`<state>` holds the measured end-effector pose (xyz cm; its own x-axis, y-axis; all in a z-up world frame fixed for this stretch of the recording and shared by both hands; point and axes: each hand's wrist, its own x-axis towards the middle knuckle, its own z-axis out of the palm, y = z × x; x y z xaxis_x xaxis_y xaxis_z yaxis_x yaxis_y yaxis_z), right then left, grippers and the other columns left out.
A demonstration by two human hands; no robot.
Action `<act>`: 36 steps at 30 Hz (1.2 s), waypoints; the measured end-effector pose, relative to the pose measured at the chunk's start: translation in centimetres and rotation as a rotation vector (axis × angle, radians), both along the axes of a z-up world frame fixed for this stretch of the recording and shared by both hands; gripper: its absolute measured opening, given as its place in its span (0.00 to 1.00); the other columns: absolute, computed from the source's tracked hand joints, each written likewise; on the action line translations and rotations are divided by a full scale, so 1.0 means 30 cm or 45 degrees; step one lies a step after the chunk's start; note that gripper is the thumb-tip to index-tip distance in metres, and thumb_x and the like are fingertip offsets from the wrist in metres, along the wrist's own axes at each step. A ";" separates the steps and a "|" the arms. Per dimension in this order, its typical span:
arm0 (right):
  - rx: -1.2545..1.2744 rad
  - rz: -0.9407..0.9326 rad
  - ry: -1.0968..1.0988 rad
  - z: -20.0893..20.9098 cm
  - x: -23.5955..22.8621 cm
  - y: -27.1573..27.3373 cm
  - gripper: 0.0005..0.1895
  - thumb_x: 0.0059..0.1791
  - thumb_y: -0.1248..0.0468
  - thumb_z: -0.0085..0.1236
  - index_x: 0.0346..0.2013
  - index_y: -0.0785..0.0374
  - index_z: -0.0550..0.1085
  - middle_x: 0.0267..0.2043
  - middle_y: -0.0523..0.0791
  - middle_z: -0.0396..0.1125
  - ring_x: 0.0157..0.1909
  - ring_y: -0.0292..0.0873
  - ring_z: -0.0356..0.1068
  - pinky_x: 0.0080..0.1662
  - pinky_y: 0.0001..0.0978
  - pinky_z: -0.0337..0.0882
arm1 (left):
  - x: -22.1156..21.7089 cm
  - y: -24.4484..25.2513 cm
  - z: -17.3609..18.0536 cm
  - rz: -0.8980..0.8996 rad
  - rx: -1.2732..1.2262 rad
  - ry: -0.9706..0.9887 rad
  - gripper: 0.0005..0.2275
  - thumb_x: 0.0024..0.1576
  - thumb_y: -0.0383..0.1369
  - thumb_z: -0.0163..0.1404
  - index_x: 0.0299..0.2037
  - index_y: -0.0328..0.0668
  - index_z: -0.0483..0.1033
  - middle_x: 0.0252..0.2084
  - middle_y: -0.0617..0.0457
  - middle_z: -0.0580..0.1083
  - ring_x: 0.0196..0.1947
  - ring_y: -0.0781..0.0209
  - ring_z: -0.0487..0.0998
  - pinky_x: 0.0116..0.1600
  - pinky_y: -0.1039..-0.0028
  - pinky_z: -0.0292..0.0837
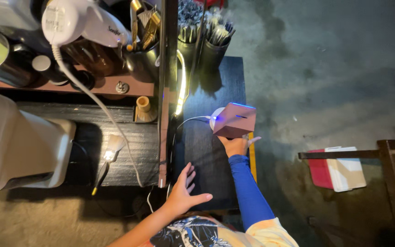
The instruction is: The person organizes a cluttered workspace by moving a white box, plugging in a small light, and arranging various items on a table. They wipe the table surface with a cloth and place a black mat on it. The person also handles a pink box and adjusts the position of the white box multiple times.
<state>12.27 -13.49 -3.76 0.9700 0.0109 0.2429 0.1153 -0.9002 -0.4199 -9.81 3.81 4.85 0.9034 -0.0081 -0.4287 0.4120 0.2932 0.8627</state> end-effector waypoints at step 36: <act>0.149 0.122 0.195 0.003 0.695 0.018 0.36 0.35 0.36 0.71 0.50 0.53 0.80 0.51 0.43 0.76 0.60 0.53 0.70 0.66 0.82 0.20 | 0.166 -0.064 -0.146 0.099 0.274 0.042 0.42 0.47 0.36 0.66 0.71 0.47 0.54 0.75 0.49 0.50 0.71 0.46 0.63 0.66 0.53 0.66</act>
<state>33.12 -12.96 -3.66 0.9916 0.0852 0.0978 0.1248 -0.8321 -0.5403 -4.82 1.88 0.46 0.8830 0.1560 -0.4426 0.4247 0.1357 0.8951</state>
